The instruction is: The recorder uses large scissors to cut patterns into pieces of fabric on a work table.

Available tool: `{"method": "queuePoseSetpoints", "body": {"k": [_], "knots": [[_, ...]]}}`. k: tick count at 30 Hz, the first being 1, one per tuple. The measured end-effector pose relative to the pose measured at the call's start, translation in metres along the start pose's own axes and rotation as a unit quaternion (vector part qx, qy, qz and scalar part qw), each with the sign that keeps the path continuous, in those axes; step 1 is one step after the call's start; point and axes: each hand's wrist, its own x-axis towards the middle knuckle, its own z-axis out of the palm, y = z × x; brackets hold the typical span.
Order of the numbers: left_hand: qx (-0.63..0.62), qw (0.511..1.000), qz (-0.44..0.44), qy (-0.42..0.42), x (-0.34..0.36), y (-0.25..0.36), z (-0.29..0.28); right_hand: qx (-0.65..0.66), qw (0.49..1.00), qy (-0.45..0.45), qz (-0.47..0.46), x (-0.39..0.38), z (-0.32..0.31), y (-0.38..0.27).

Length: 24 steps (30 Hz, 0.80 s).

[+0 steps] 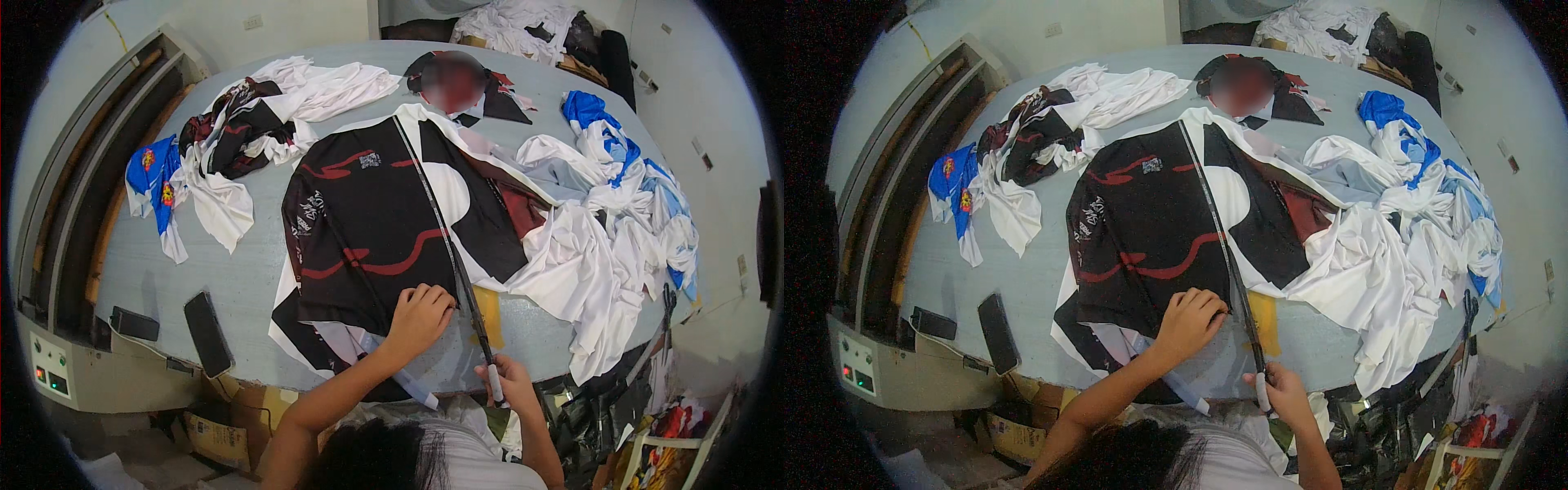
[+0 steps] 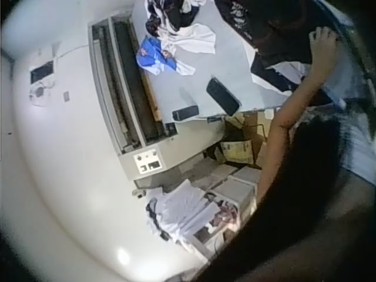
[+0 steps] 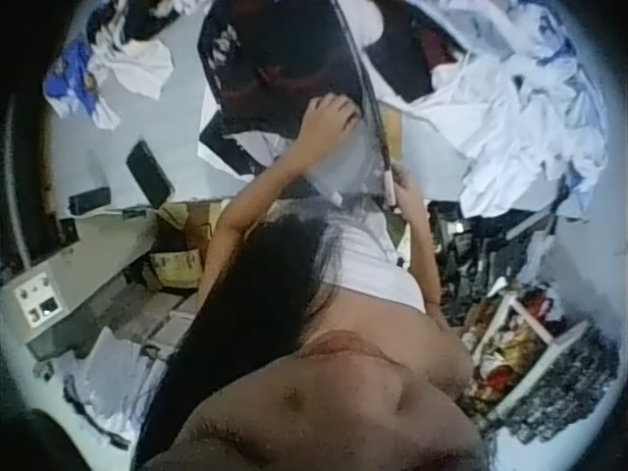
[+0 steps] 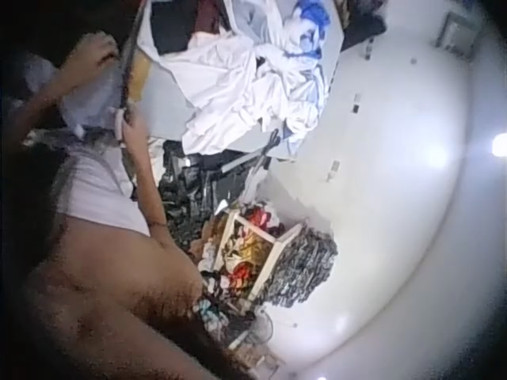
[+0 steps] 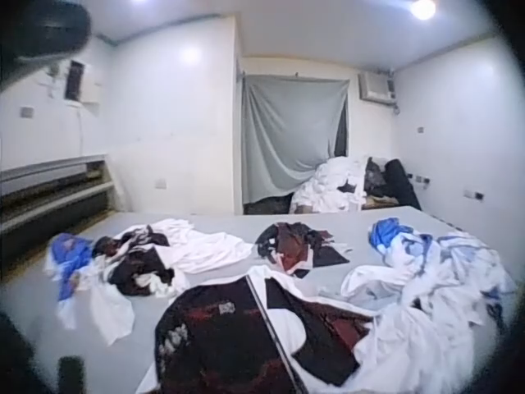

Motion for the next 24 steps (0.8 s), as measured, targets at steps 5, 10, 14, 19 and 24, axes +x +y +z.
{"method": "queuePoseSetpoints", "body": {"k": [5, 10, 14, 19, 24], "knots": [[0.0, 1.0, 0.001, 0.0, 0.0, 0.001, -0.001, 0.033, 0.999, -0.036, -0.011, 0.001, -0.004, -0.008], [-0.01, 0.999, -0.011, -0.03, -0.001, 0.002, -0.003, -0.016, 0.997, -0.073, 0.016, 0.011, -0.005, -0.022], [-0.017, 0.999, -0.012, -0.025, 0.0, 0.001, -0.005, -0.026, 0.998, -0.059, -0.003, 0.021, -0.004, -0.026], [-0.017, 0.999, -0.004, -0.026, 0.0, 0.0, -0.005, -0.02, 0.999, -0.048, -0.015, 0.026, -0.002, -0.023], [-0.019, 0.999, -0.008, -0.025, 0.0, 0.0, -0.004, -0.022, 0.999, -0.049, -0.008, 0.026, -0.002, -0.021]]}}
